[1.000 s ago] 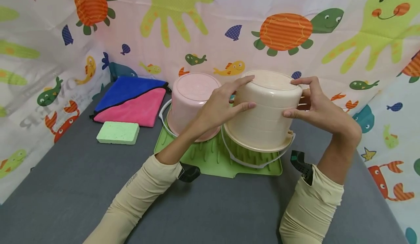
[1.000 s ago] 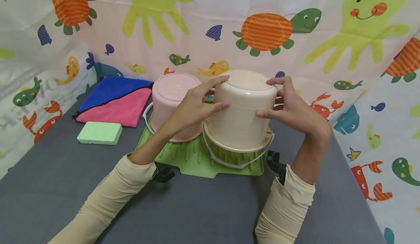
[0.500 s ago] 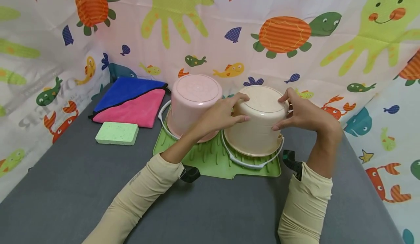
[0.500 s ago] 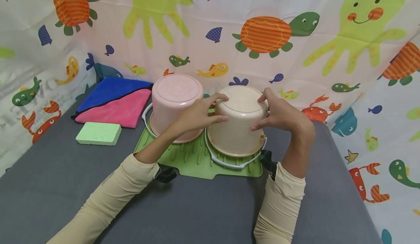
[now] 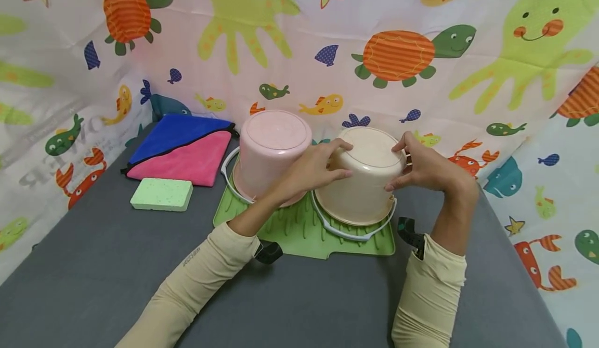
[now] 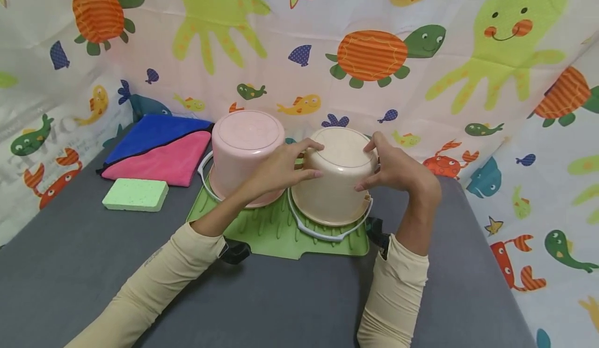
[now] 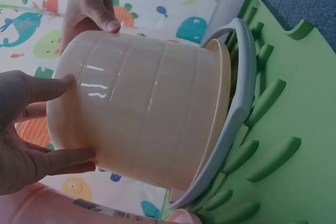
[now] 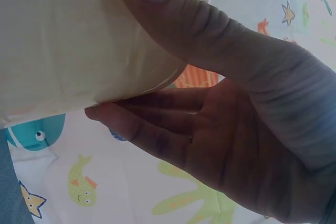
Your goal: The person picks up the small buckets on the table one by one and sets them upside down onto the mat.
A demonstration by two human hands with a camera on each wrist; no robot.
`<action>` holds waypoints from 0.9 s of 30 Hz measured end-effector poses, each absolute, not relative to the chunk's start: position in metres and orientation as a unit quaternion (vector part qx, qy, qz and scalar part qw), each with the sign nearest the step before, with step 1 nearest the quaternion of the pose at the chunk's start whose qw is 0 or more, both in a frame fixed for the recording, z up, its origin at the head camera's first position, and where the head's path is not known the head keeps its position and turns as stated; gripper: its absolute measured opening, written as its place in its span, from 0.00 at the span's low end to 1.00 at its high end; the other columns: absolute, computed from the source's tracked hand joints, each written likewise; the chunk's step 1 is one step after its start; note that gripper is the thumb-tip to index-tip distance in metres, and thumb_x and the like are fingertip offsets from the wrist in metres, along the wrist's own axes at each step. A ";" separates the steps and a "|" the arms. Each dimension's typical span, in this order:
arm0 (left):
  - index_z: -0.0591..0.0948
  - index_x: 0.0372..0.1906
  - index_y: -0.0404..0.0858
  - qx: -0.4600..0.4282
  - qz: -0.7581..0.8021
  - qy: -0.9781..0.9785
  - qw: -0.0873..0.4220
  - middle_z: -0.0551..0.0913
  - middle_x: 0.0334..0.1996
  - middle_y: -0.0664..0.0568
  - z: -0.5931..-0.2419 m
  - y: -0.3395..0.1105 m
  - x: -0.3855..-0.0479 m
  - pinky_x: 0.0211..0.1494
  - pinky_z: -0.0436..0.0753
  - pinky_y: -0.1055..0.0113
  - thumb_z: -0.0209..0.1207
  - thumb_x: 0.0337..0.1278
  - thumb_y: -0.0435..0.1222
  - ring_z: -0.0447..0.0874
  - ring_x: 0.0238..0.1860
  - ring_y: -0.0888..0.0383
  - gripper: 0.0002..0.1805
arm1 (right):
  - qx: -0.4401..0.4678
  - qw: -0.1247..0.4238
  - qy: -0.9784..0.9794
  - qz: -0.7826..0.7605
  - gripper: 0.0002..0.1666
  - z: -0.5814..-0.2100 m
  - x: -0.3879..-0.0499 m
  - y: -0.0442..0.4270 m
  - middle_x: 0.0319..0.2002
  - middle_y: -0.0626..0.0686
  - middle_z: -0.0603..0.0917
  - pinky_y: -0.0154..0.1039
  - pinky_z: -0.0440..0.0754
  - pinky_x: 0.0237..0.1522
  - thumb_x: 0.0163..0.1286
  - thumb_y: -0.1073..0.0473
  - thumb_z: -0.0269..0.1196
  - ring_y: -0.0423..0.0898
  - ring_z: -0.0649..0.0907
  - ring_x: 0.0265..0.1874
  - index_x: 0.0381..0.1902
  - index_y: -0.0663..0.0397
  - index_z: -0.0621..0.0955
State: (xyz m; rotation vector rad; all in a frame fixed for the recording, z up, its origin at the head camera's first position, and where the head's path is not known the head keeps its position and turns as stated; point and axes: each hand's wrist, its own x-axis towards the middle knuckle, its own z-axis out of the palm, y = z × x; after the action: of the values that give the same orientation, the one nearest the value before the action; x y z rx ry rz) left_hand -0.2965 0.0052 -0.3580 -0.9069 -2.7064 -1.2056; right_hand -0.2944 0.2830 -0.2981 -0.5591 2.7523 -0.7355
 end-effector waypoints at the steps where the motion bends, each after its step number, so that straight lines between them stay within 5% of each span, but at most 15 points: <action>1: 0.75 0.71 0.46 -0.290 -0.393 -0.872 0.024 0.84 0.64 0.47 -0.358 0.003 -0.296 0.60 0.83 0.60 0.68 0.67 0.48 0.84 0.54 0.53 0.31 | -0.194 0.119 0.940 -0.253 0.52 -0.299 -0.295 0.282 0.64 0.67 0.72 0.61 0.85 0.60 0.55 0.54 0.83 0.65 0.86 0.56 0.65 0.64 0.62; 5: 0.78 0.70 0.47 -0.287 -0.410 -0.866 0.024 0.84 0.67 0.50 -0.358 -0.002 -0.297 0.64 0.85 0.59 0.69 0.67 0.46 0.86 0.61 0.53 0.28 | -0.194 0.120 0.939 -0.259 0.52 -0.300 -0.298 0.279 0.66 0.68 0.71 0.61 0.84 0.62 0.54 0.55 0.83 0.67 0.82 0.61 0.65 0.64 0.62; 17: 0.77 0.72 0.45 -0.317 -0.383 -0.867 0.024 0.81 0.70 0.51 -0.362 0.006 -0.300 0.60 0.82 0.63 0.66 0.70 0.44 0.82 0.55 0.54 0.29 | -0.180 0.128 0.938 -0.267 0.54 -0.306 -0.299 0.290 0.69 0.68 0.69 0.64 0.80 0.66 0.54 0.56 0.83 0.68 0.78 0.67 0.67 0.65 0.60; 27: 0.73 0.75 0.46 -0.315 -0.350 -0.882 0.028 0.81 0.69 0.48 -0.363 0.013 -0.298 0.67 0.81 0.58 0.66 0.70 0.47 0.80 0.63 0.53 0.32 | -0.188 0.127 0.930 -0.290 0.53 -0.310 -0.302 0.300 0.71 0.68 0.66 0.65 0.77 0.67 0.55 0.60 0.81 0.74 0.72 0.72 0.67 0.66 0.59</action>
State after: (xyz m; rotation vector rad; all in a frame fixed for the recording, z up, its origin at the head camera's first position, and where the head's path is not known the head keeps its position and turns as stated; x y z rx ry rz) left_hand -0.2985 0.0133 -0.3626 -0.9714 -2.7218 -1.0812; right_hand -0.3019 0.2998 -0.3101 -0.5471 2.7054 -0.8440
